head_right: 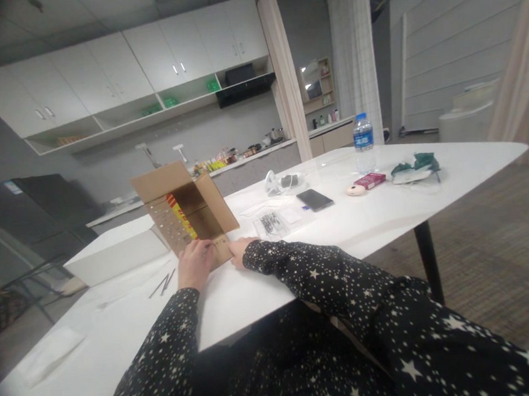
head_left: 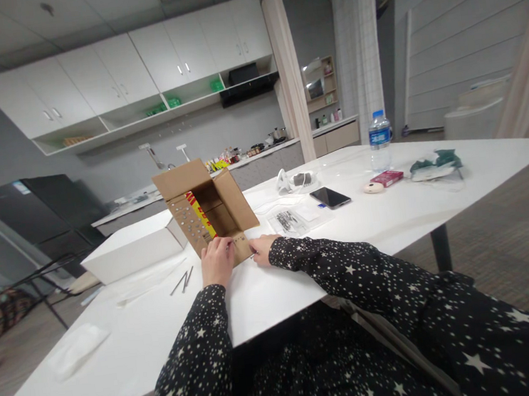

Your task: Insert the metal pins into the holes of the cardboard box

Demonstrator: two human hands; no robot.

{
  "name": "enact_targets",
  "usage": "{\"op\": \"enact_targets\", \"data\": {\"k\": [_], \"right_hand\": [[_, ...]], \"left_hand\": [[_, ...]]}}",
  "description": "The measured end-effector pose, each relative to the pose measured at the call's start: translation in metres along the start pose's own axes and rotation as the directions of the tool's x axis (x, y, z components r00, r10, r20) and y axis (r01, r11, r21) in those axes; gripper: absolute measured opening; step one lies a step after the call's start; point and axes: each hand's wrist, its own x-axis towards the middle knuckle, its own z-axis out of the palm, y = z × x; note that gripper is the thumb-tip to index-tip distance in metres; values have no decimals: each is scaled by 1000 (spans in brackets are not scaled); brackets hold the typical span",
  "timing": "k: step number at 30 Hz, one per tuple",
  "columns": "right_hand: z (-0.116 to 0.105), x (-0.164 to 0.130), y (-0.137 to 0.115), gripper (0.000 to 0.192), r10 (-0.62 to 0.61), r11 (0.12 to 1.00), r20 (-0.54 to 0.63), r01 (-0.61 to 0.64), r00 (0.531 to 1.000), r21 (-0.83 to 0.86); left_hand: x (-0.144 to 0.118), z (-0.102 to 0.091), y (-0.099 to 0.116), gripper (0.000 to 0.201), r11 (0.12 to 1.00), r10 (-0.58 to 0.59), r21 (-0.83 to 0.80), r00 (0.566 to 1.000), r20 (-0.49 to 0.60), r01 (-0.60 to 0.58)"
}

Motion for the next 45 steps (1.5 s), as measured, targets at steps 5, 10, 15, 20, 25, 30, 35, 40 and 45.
{"op": "enact_targets", "data": {"k": [5,10,15,20,25,30,35,40,45], "right_hand": [[0,0,-1,30,10,1000,5,-10,1000,-6],[0,1,-1,31,2,1000,7,-2,1000,-7],[0,1,0,30,-5,1000,8,5,1000,0],[0,0,0,32,-2,1000,-2,2,1000,-3],[0,1,0,32,2,1000,6,-2,1000,6],[0,2,0,30,-1,1000,12,1,1000,5],[1,1,0,30,-7,1000,0,7,1000,6],[0,0,-1,30,-5,1000,-4,5,1000,8],[2,2,0,30,2,1000,-4,-2,1000,13]], "left_hand": [[-1,-1,1,23,1000,-4,13,1000,8,4],[-1,-2,1,23,1000,-20,25,999,28,20],[-2,-1,0,26,999,-37,31,996,86,35],[-1,-1,0,26,998,-49,36,992,114,45],[-1,-6,4,26,996,-76,48,990,120,71],[0,-7,5,28,993,-101,70,982,160,91],[0,-8,5,29,994,-103,64,980,171,93],[-1,-7,5,28,995,-97,54,982,162,90],[-1,-7,5,28,994,-104,40,978,184,98]]}}
